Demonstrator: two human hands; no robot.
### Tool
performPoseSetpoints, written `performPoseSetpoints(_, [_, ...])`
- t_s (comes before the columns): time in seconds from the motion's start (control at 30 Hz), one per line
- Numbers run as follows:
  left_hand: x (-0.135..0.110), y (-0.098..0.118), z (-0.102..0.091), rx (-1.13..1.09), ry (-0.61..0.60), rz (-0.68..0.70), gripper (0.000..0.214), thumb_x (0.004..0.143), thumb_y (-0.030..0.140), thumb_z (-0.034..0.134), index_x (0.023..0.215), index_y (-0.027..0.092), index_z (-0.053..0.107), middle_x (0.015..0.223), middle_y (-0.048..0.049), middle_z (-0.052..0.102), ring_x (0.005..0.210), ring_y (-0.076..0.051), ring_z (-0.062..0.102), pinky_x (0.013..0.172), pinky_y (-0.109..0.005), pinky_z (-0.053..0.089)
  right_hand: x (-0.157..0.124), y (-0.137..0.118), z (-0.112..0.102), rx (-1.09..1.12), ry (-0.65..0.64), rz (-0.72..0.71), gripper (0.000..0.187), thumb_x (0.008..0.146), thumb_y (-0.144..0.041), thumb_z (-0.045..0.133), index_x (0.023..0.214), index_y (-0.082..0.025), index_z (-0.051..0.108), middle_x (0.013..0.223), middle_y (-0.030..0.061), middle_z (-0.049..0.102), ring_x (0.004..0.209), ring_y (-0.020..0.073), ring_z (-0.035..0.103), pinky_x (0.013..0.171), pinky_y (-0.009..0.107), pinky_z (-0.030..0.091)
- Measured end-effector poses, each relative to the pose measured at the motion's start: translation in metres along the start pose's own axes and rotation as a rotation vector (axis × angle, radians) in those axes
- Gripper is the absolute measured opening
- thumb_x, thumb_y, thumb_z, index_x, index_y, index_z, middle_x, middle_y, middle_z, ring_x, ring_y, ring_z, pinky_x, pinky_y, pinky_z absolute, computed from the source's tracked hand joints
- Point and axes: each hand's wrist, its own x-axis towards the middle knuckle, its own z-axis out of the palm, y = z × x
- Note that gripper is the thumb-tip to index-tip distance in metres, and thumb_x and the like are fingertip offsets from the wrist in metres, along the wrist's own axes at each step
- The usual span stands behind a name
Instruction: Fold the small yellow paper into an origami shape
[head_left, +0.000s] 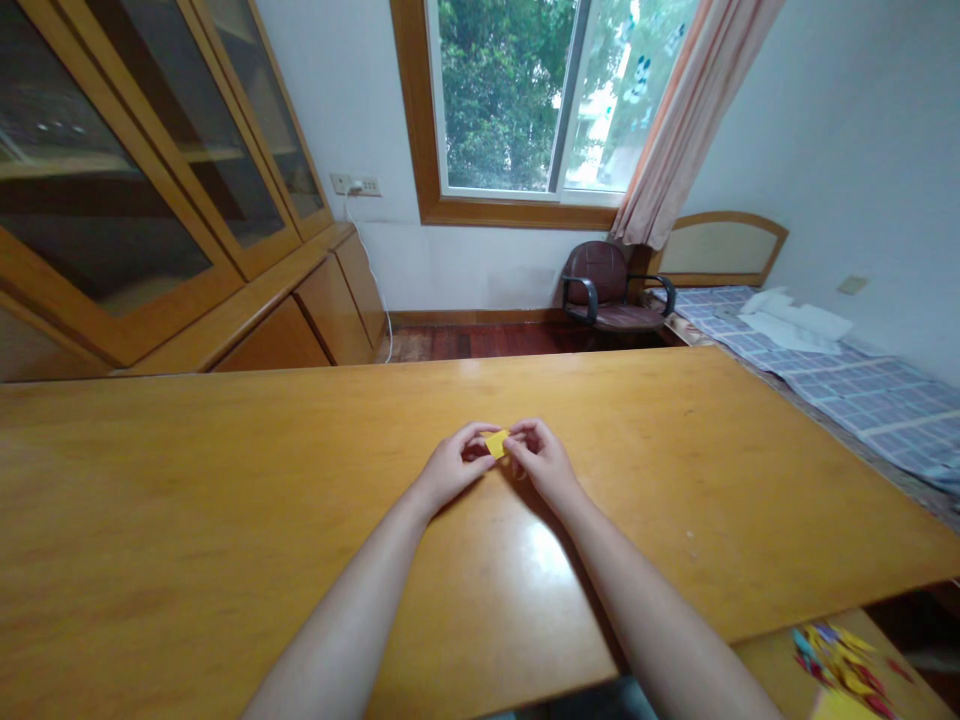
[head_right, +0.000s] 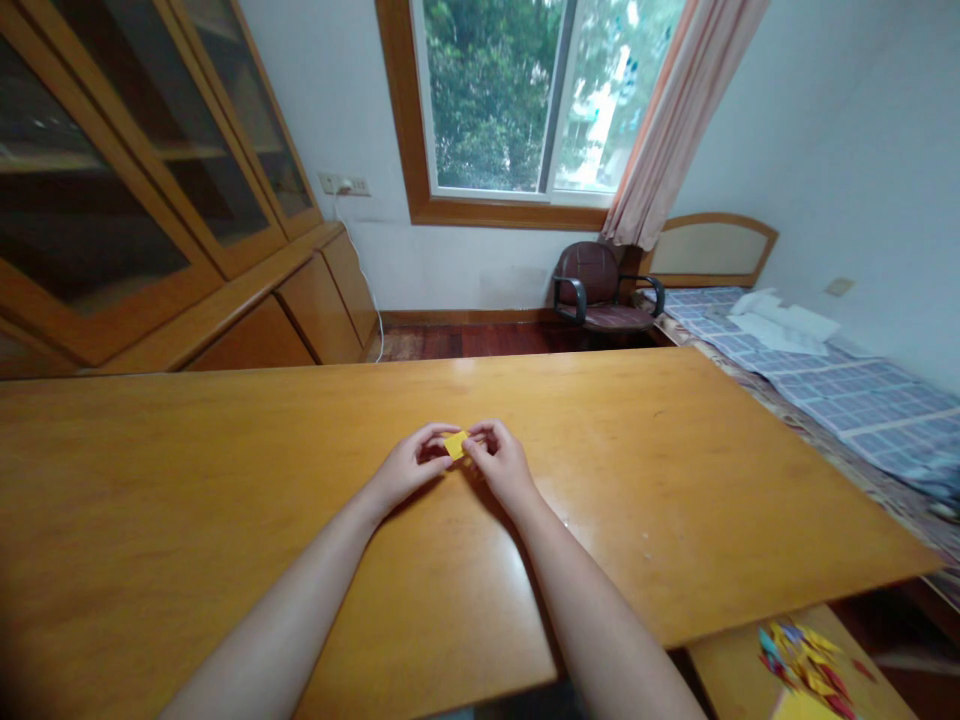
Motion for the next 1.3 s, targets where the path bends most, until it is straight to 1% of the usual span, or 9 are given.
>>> performPoseSetpoints(0.1, [-0.0002,-0.0002,-0.0016,-0.011,-0.006,0.001,0.037,0.079,0.025,0.061,0.114,0.017,0.060,0.074,0.0013,0.059,0.073,-0.015,0.058,0.074,-0.026,0.045,-0.0001,-0.0022,0.0004,0.013,0.001,0.015,0.029,0.077,-0.039,0.070,0.092,-0.020,0.054,0.074,-0.0027,0.062,0.051,0.0092,0.055,0.047,0.021,0.042])
performPoseSetpoints(0.2, [-0.0006,-0.0010,-0.0018,0.023,0.004,-0.015,0.036,0.080,0.028,0.061,0.114,0.017,0.060,0.071,0.0021,0.057,0.071,-0.014,0.057,0.073,-0.026,0.044,0.0000,-0.0025,0.0004,0.023,-0.007,0.025,0.031,0.076,-0.039,0.071,0.092,-0.020,0.054,0.074,-0.0027,0.062,0.052,0.0093,0.055,0.047,0.021,0.042])
performPoseSetpoints(0.37, [-0.0003,-0.0015,-0.0011,0.040,0.028,-0.030,0.038,0.077,0.031,0.066,0.113,0.018,0.062,0.074,0.0016,0.061,0.072,-0.015,0.058,0.072,-0.026,0.044,-0.0005,-0.0037,0.0005,0.022,-0.027,0.025,0.030,0.076,-0.038,0.071,0.093,-0.020,0.054,0.071,-0.0036,0.061,0.049,0.0085,0.053,0.046,0.021,0.042])
performPoseSetpoints(0.5, [0.0002,-0.0015,-0.0010,0.047,0.034,-0.027,0.039,0.076,0.030,0.068,0.112,0.018,0.063,0.071,0.0029,0.059,0.069,-0.014,0.056,0.070,-0.025,0.044,-0.0013,-0.0061,0.0012,0.019,-0.030,0.028,0.029,0.077,-0.037,0.070,0.093,-0.020,0.054,0.070,-0.0040,0.061,0.047,0.0078,0.052,0.044,0.020,0.041])
performPoseSetpoints(0.63, [0.0005,-0.0032,-0.0008,0.050,0.053,-0.024,0.039,0.076,0.030,0.068,0.112,0.018,0.063,0.072,0.0025,0.061,0.069,-0.014,0.057,0.070,-0.025,0.044,-0.0007,-0.0050,0.0019,0.023,-0.027,0.034,0.030,0.076,-0.038,0.070,0.094,-0.020,0.053,0.072,-0.0037,0.061,0.047,0.0077,0.052,0.043,0.020,0.041])
performPoseSetpoints(0.77, [0.0010,-0.0045,-0.0007,0.053,0.062,-0.014,0.039,0.077,0.030,0.067,0.114,0.018,0.062,0.074,0.0014,0.063,0.070,-0.015,0.058,0.070,-0.025,0.044,0.0004,-0.0030,0.0024,0.008,-0.057,0.040,0.035,0.074,-0.036,0.072,0.098,-0.020,0.053,0.074,-0.0037,0.061,0.049,0.0081,0.053,0.043,0.020,0.042])
performPoseSetpoints(0.9, [0.0013,-0.0040,-0.0011,0.070,0.064,-0.012,0.039,0.077,0.029,0.067,0.115,0.018,0.062,0.074,0.0016,0.062,0.070,-0.014,0.058,0.069,-0.025,0.044,0.0010,-0.0026,0.0030,-0.003,-0.061,0.033,0.035,0.073,-0.033,0.073,0.099,-0.020,0.053,0.075,-0.0035,0.060,0.051,0.0083,0.053,0.044,0.020,0.043])
performPoseSetpoints(1.07, [0.0010,-0.0038,-0.0011,0.093,0.063,-0.007,0.038,0.076,0.029,0.067,0.113,0.019,0.063,0.069,0.0031,0.058,0.066,-0.013,0.054,0.066,-0.023,0.041,0.0007,-0.0042,0.0035,-0.005,-0.061,0.039,0.034,0.073,-0.032,0.072,0.099,-0.021,0.053,0.071,-0.0046,0.059,0.049,0.0086,0.051,0.043,0.020,0.041])
performPoseSetpoints(1.3, [0.0005,-0.0018,0.0001,0.068,0.056,-0.020,0.039,0.075,0.030,0.069,0.112,0.019,0.063,0.069,0.0038,0.057,0.066,-0.013,0.054,0.066,-0.023,0.041,-0.0001,-0.0097,0.0032,0.038,-0.017,0.062,0.032,0.073,-0.034,0.070,0.096,-0.021,0.052,0.062,-0.0066,0.058,0.045,0.0091,0.049,0.043,0.021,0.037])
